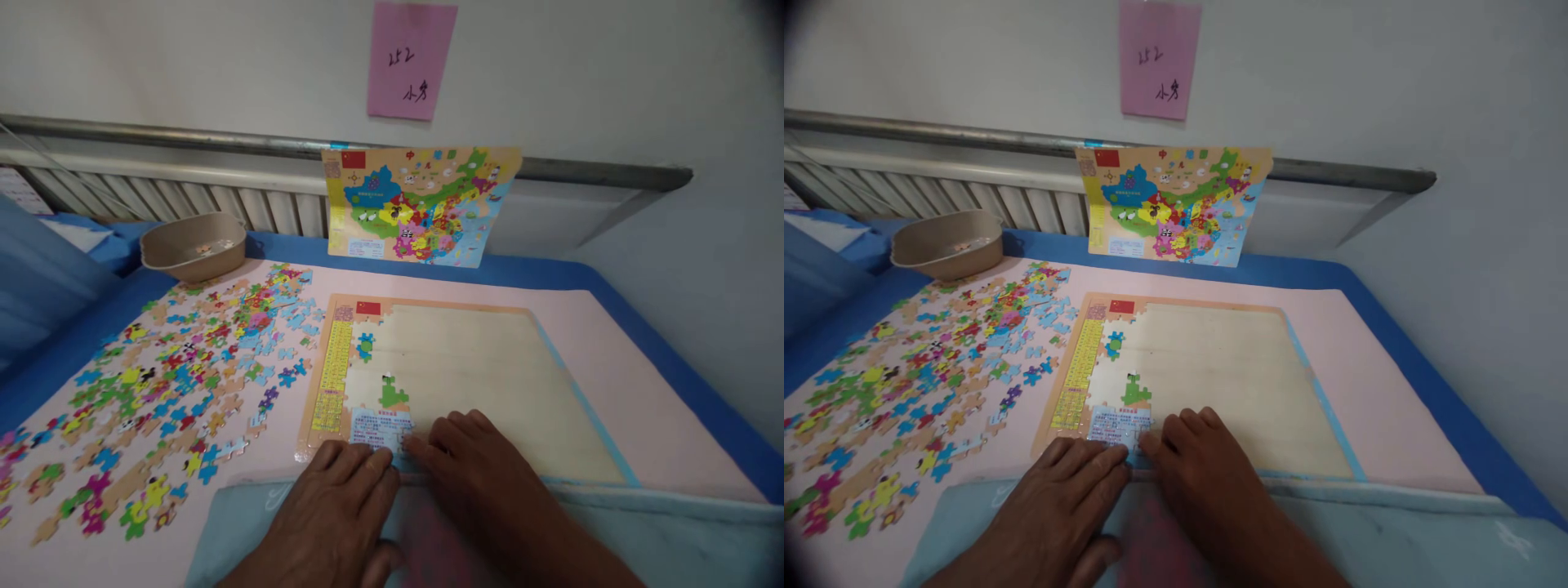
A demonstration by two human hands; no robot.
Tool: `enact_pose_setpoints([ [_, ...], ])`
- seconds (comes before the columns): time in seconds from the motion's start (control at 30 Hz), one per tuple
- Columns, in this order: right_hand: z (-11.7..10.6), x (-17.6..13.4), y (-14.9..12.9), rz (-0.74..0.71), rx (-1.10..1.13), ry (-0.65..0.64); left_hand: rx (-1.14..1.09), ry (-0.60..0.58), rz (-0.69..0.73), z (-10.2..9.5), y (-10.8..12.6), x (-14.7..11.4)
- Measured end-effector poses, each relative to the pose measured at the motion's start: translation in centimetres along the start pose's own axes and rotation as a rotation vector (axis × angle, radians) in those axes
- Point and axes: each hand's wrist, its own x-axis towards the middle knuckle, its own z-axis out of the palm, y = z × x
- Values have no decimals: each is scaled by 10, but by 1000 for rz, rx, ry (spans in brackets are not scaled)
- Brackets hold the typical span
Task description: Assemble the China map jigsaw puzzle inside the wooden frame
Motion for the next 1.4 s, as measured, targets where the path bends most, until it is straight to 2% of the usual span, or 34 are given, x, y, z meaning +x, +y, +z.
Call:
enact_pose_setpoints([
  [0.23, 3, -2, -1, -10, -41, -75, -13, 15, -11, 5, 0, 0],
  [0.73, 4, 0, 2, 28, 45, -151, 18, 42, 12, 4, 0, -1],
  [1.13, 10, -3, 3, -56, -27, -114, -5, 20, -4, -1, 2, 1],
  [1.27, 10, -1, 3, -56, -11, -94, -23, 81, 8, -2, 0, 0],
  [1.4, 12, -1, 3, -42, 5, -55, -47, 242, 57, -2, -3, -3],
])
